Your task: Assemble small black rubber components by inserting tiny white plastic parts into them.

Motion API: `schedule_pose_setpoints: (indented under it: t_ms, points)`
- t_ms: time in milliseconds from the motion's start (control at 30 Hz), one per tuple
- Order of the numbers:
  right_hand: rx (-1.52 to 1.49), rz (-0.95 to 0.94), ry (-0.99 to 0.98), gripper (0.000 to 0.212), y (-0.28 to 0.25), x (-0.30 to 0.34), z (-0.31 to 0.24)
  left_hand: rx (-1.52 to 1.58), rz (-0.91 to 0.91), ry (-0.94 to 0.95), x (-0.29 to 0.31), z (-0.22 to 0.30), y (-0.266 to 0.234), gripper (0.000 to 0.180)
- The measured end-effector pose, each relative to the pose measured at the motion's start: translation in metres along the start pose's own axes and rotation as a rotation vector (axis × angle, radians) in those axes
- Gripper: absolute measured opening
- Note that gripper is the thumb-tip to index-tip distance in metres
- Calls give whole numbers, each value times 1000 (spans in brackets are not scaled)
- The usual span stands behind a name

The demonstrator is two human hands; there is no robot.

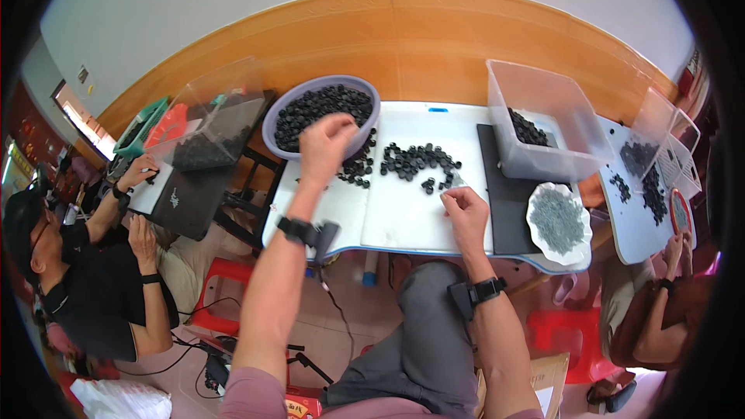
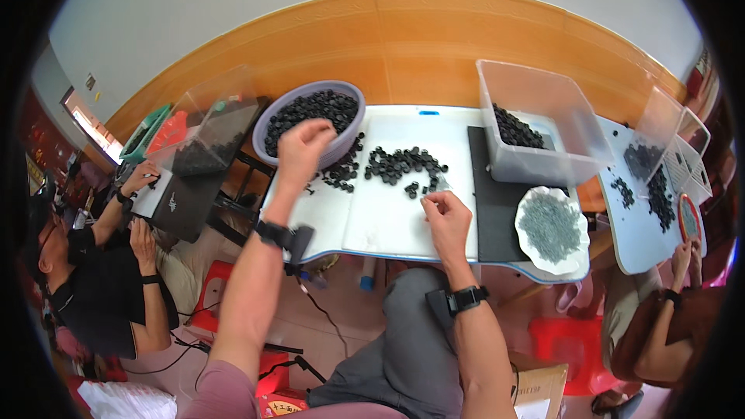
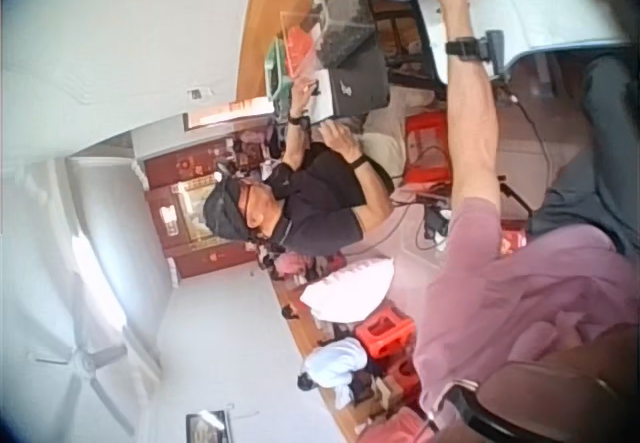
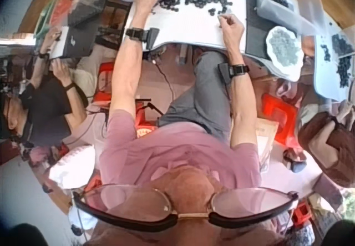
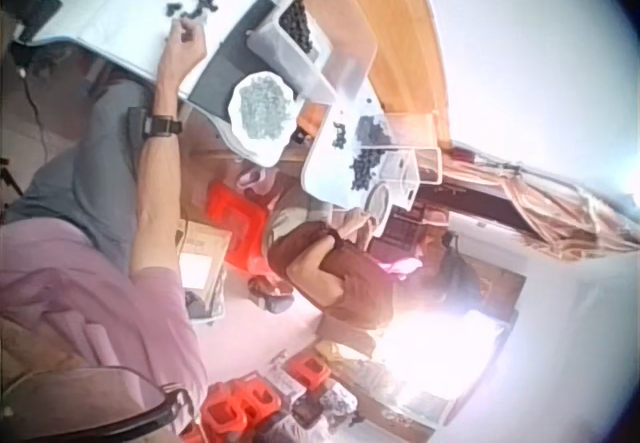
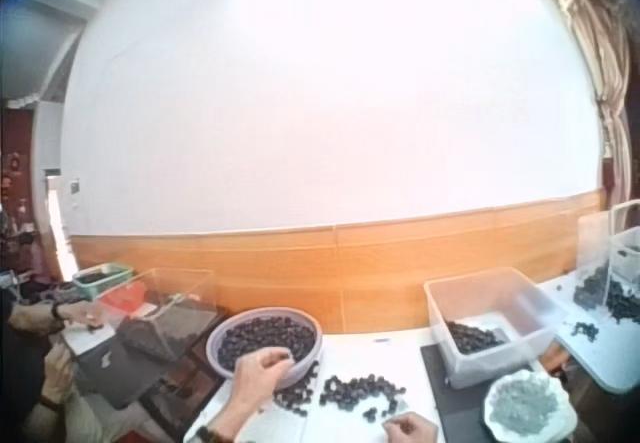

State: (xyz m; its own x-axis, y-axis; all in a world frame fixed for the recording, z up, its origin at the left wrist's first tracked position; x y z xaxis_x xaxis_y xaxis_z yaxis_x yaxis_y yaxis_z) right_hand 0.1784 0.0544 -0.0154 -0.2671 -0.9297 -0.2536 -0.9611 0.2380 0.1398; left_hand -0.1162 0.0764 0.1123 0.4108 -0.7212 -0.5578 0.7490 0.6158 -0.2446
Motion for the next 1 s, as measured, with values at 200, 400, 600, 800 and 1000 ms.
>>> schedule_pose_setpoints:
  t_ms: [200, 400, 600, 800, 1000]
  points:
    - [31, 121, -29, 6, -6, -3, -4, -283, 37, 463, -15, 7, 23, 27]
    - [38, 178, -63, 6, -4, -1, -5, -197, -381, 339, 63, -19, 84, 23]
    - [40, 161, -40, 6, -6, -1, -8, -237, -371, 429, 68, -5, 119, 28]
    - [47, 168, -36, 6, -1, -1, -8, -394, -436, 344, 61, -10, 123, 27]
    - [85, 141, -44, 7, -4, -1, -11, -387, -393, 394, 86, -21, 113, 18]
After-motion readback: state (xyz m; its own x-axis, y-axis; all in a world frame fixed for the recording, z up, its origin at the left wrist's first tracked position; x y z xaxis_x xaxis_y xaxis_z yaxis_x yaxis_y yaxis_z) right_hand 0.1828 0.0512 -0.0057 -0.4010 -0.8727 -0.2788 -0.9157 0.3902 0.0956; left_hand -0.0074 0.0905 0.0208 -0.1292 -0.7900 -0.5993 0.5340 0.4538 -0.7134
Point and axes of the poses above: each hand's wrist, its own x-axis away from the middle knuckle, its own y-axis out of the palm, z = x × y, the point moved 3 cm from there along -x, towards the middle knuckle, and after that the axes turned 11 degrees about z, right-handed, at the moved point
